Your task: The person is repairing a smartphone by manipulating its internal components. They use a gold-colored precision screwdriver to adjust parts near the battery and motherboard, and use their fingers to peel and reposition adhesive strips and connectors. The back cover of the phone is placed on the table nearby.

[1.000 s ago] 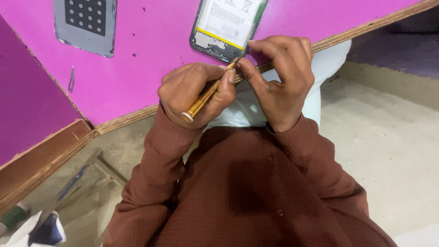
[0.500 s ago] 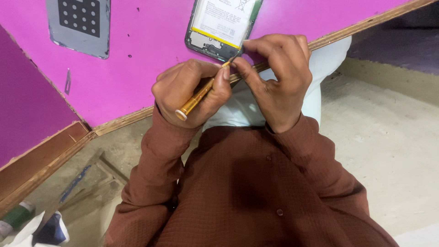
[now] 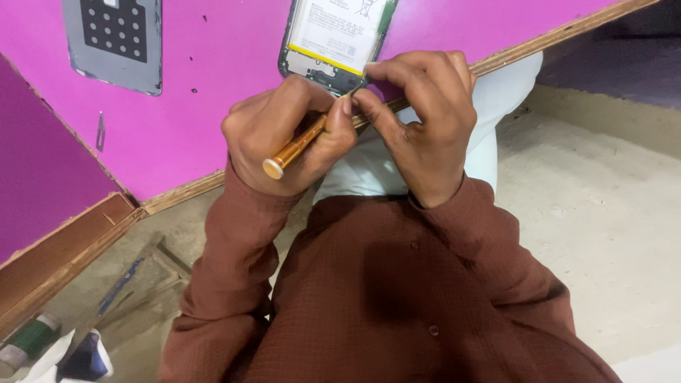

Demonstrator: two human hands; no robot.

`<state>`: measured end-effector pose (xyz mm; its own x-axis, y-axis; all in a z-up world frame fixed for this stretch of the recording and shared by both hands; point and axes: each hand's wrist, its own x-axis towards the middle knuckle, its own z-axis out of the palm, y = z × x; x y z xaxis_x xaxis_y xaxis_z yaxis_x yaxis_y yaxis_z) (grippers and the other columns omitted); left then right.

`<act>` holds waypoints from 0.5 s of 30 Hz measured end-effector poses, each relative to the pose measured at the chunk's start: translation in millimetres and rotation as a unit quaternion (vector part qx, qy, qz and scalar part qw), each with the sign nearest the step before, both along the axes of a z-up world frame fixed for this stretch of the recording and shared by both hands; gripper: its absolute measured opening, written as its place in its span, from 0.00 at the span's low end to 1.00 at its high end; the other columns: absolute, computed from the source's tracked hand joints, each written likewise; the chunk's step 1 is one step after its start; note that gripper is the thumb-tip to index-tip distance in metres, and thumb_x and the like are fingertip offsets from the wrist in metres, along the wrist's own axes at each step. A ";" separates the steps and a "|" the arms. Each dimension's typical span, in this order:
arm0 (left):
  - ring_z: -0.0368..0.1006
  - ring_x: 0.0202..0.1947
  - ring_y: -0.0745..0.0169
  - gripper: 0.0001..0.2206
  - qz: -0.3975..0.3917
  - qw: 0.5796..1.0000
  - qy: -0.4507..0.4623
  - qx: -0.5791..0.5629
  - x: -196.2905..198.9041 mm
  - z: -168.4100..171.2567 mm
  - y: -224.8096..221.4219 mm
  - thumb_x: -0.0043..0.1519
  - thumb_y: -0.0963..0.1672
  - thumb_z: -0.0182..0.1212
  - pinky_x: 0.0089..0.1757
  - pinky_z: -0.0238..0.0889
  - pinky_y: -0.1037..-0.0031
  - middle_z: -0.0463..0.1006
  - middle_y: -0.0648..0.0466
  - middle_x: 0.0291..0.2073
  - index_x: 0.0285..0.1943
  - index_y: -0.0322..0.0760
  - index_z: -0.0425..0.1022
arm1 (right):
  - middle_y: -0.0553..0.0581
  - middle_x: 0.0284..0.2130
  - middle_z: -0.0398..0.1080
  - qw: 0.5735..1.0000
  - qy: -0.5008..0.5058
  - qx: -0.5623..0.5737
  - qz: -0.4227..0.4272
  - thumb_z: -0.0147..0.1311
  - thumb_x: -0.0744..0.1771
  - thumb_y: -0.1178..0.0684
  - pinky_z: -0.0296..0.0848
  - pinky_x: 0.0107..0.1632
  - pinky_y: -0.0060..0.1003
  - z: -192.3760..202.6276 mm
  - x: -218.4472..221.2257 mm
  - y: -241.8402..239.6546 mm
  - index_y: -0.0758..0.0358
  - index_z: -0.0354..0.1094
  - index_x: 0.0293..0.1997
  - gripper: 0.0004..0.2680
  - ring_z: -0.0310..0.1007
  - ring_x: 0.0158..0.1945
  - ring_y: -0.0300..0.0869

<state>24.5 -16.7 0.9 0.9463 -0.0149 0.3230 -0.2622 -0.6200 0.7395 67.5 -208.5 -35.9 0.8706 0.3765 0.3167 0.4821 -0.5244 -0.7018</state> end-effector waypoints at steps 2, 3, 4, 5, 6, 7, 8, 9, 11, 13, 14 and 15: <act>0.78 0.26 0.62 0.10 -0.015 0.999 -0.001 0.030 3.7 6.0 -0.3 0.70 0.40 0.68 0.28 0.68 0.75 0.77 0.52 0.26 0.39 0.33 0.72 | 0.49 0.45 0.72 1.000 0.003 0.001 0.000 0.74 0.68 0.55 0.65 0.53 0.36 0.9 -0.8 -0.2 0.59 0.75 0.52 0.11 0.67 0.48 0.42; 0.77 0.27 0.61 0.10 -0.022 0.999 -0.003 0.046 5.9 9.0 -0.2 0.70 0.40 0.69 0.28 0.68 0.74 0.77 0.52 0.26 0.39 0.33 0.72 | 0.49 0.45 0.72 1.000 0.003 0.003 -0.001 0.74 0.68 0.55 0.65 0.53 0.36 1.3 -0.6 0.1 0.59 0.75 0.52 0.11 0.67 0.48 0.42; 0.77 0.26 0.61 0.10 -0.026 0.998 0.000 0.056 7.3 12.3 -0.4 0.70 0.40 0.69 0.29 0.68 0.74 0.77 0.52 0.26 0.39 0.33 0.72 | 0.49 0.45 0.72 1.000 0.004 0.005 -0.001 0.74 0.68 0.55 0.65 0.53 0.36 1.6 -0.1 0.3 0.59 0.75 0.52 0.11 0.67 0.48 0.41; 0.77 0.26 0.60 0.10 -0.031 0.997 0.003 0.066 7.6 15.7 -1.1 0.70 0.40 0.69 0.29 0.68 0.73 0.76 0.51 0.27 0.40 0.33 0.72 | 0.49 0.45 0.71 1.000 0.005 0.008 0.000 0.74 0.68 0.55 0.65 0.54 0.36 2.0 -0.1 0.1 0.59 0.74 0.52 0.11 0.67 0.48 0.41; 0.77 0.25 0.60 0.10 -0.037 0.996 0.007 0.076 8.1 18.7 -1.9 0.70 0.41 0.70 0.30 0.68 0.73 0.76 0.51 0.27 0.40 0.33 0.72 | 0.49 0.44 0.71 1.000 0.006 0.010 0.000 0.74 0.68 0.55 0.65 0.54 0.36 2.3 -0.1 -0.1 0.59 0.74 0.51 0.11 0.67 0.48 0.41; 0.76 0.26 0.58 0.10 -0.045 0.996 0.013 0.080 9.4 21.1 -2.3 0.70 0.41 0.70 0.30 0.68 0.72 0.76 0.50 0.27 0.41 0.33 0.72 | 0.49 0.44 0.71 1.000 0.006 0.008 0.000 0.74 0.68 0.55 0.65 0.54 0.36 2.7 0.2 -0.6 0.59 0.74 0.51 0.11 0.66 0.48 0.42; 0.76 0.28 0.57 0.09 -0.053 0.995 0.018 0.084 10.7 23.5 -2.1 0.70 0.40 0.70 0.31 0.68 0.71 0.75 0.50 0.27 0.41 0.33 0.72 | 0.49 0.43 0.71 1.000 0.006 0.006 -0.001 0.73 0.68 0.55 0.64 0.54 0.36 3.2 0.6 -1.0 0.59 0.74 0.50 0.10 0.66 0.48 0.42; 0.76 0.29 0.56 0.09 -0.061 0.994 0.024 0.089 11.6 26.3 -1.6 0.70 0.40 0.70 0.31 0.68 0.70 0.75 0.50 0.27 0.41 0.33 0.72 | 0.49 0.43 0.71 1.000 0.006 0.000 -0.001 0.73 0.68 0.55 0.64 0.54 0.37 3.7 0.8 -0.6 0.59 0.74 0.50 0.10 0.66 0.48 0.42; 0.76 0.30 0.55 0.09 -0.081 0.992 0.042 0.083 12.5 33.0 -0.3 0.71 0.40 0.69 0.33 0.68 0.69 0.75 0.49 0.28 0.41 0.32 0.72 | 0.48 0.43 0.70 1.000 0.003 -0.003 0.004 0.73 0.68 0.56 0.62 0.53 0.37 5.1 0.7 0.5 0.58 0.76 0.50 0.09 0.66 0.48 0.42; 0.75 0.31 0.53 0.09 -0.097 0.990 0.057 0.084 14.7 38.8 0.2 0.70 0.40 0.68 0.35 0.68 0.67 0.75 0.48 0.29 0.41 0.32 0.72 | 0.48 0.44 0.70 1.000 -0.003 0.002 0.015 0.72 0.68 0.57 0.60 0.52 0.38 6.6 -0.2 1.2 0.56 0.77 0.50 0.09 0.66 0.49 0.42; 0.74 0.31 0.52 0.09 -0.103 0.989 0.065 0.089 15.8 41.6 0.6 0.70 0.40 0.68 0.35 0.67 0.66 0.75 0.47 0.29 0.42 0.32 0.72 | 0.48 0.43 0.70 1.000 0.002 0.005 0.011 0.71 0.68 0.57 0.60 0.53 0.37 6.5 0.5 1.3 0.57 0.77 0.49 0.08 0.67 0.49 0.42; 0.74 0.32 0.51 0.09 -0.108 0.987 0.074 0.091 17.0 43.7 0.7 0.69 0.40 0.68 0.36 0.67 0.65 0.75 0.47 0.29 0.41 0.31 0.71 | 0.48 0.43 0.69 1.000 0.008 0.008 0.009 0.71 0.68 0.57 0.60 0.54 0.37 5.7 1.6 2.2 0.58 0.76 0.48 0.07 0.67 0.49 0.41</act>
<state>41.5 -16.0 44.6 0.9511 -0.2675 0.1546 -0.3008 -0.6878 0.6607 69.1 -206.2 -30.2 0.8689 0.3864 0.3094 0.4799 -0.5046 -0.7177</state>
